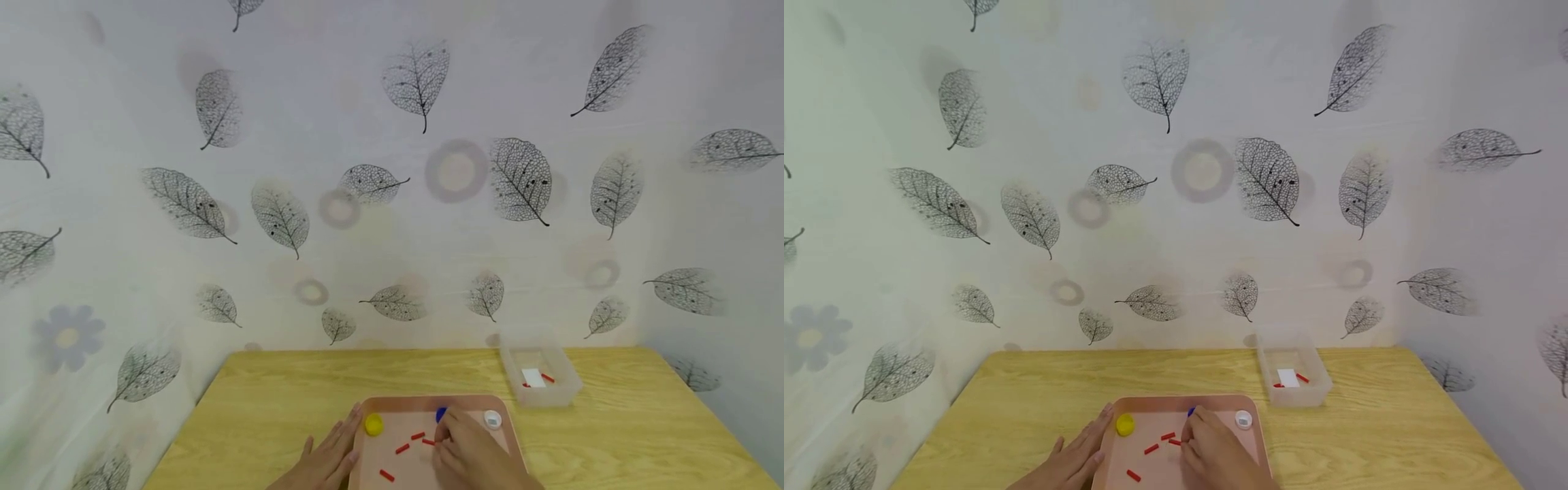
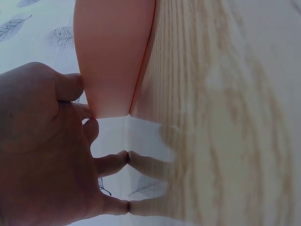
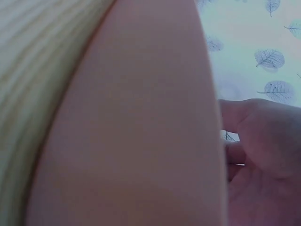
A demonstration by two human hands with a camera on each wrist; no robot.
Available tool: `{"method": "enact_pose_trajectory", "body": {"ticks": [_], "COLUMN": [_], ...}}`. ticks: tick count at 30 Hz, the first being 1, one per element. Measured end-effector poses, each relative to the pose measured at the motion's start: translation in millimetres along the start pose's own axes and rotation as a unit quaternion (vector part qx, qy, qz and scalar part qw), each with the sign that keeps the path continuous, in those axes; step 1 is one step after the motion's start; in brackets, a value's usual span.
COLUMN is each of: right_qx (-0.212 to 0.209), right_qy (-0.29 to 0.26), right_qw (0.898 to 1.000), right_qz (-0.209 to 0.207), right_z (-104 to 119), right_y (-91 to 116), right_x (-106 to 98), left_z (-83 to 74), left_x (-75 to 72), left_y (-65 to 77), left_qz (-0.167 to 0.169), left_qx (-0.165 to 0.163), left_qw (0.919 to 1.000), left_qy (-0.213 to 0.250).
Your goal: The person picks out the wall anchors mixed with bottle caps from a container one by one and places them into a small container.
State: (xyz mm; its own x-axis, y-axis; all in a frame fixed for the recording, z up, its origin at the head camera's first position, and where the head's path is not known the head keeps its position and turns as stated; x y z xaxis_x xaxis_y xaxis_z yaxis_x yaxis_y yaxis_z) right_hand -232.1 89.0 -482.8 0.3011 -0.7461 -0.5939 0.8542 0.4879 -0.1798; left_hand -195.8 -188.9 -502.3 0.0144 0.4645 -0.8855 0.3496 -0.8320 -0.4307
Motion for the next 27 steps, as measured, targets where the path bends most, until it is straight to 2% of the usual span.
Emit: {"method": "enact_pose_trajectory", "body": {"ticks": [2, 3, 5, 7, 9, 10, 12, 15, 16, 18, 19, 21, 22, 25, 26, 27], "right_qx": [-0.018, -0.015, 0.008, 0.029, 0.024, 0.01, -0.024, -0.061, -0.062, -0.041, -0.033, -0.01, -0.006, -0.016, -0.022, -0.029], "right_qy": [0.073, 0.121, 0.11, 0.092, 0.09, 0.095, 0.125, 0.16, 0.163, 0.15, 0.144, 0.126, 0.122, 0.121, 0.125, 0.13], "right_qw": [0.997, 0.991, 0.993, 0.995, 0.995, 0.994, 0.987, 0.973, 0.971, 0.976, 0.978, 0.982, 0.983, 0.98, 0.978, 0.976], "right_qz": [-0.03, -0.049, -0.038, -0.033, -0.046, -0.061, -0.103, -0.154, -0.16, -0.153, -0.149, -0.14, -0.139, -0.155, -0.165, -0.174], "right_z": [3, 4, 4, 4, 4, 5, 6, 8, 7, 6, 6, 5, 5, 6, 7, 7], "right_y": [-5, -8, -9, -8, -6, -5, -4, -3, -4, -4, -4, -3, -3, -1, -1, 0], "right_x": [-5, -8, -12, -16, -21, -23, -29, -36, -39, -43, -45, -48, -50, -56, -58, -60], "left_z": [-1.2, -1.3, -0.6, 1.9, 6.2, 7.1, 8.7, 8.6, 10.3, 12.0, 13.8, 18.1, 20.0, 19.9, 18.4, 17.2], "left_x": [-0.5, -0.7, 0.0, 2.0, 4.5, 5.2, 6.1, 5.7, 5.8, 6.1, 6.6, 8.1, 8.6, 8.5, 7.7, 7.1], "left_y": [0.2, 0.0, -0.6, -1.7, -2.6, -2.7, -3.0, -3.4, -5.0, -6.1, -7.4, -10.0, -11.4, -11.5, -10.9, -10.2], "left_qz": [0.001, 0.005, 0.021, 0.049, 0.076, 0.086, 0.091, 0.086, 0.084, 0.096, 0.101, 0.105, 0.104, 0.111, 0.112, 0.109], "left_qx": [-0.003, -0.006, -0.02, -0.054, -0.111, -0.123, -0.134, -0.121, -0.136, -0.166, -0.194, -0.268, -0.294, -0.315, -0.293, -0.285], "left_qw": [1.0, 1.0, 0.9995, 0.9972, 0.9905, 0.9883, 0.9864, 0.9886, 0.9862, 0.9798, 0.973, 0.9504, 0.9409, 0.9309, 0.9394, 0.942], "left_qy": [0.005, 0.005, 0.009, 0.018, 0.028, 0.027, 0.027, 0.024, 0.042, 0.056, 0.075, 0.117, 0.133, 0.147, 0.14, 0.14]}}
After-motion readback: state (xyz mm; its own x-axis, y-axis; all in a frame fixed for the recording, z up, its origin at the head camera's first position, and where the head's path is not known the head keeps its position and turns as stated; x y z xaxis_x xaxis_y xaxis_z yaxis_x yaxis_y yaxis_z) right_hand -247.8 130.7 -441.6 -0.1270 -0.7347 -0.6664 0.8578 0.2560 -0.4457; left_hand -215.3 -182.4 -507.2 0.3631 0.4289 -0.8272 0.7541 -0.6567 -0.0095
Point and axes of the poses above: each hand's wrist, its own y-axis away from the middle knuckle, its own x-axis out of the palm, z = x × y, the point moved 4 cm from there along -y, towards the middle knuckle, and after that the axes turned 8 degrees about x, right-handed, at the moved point
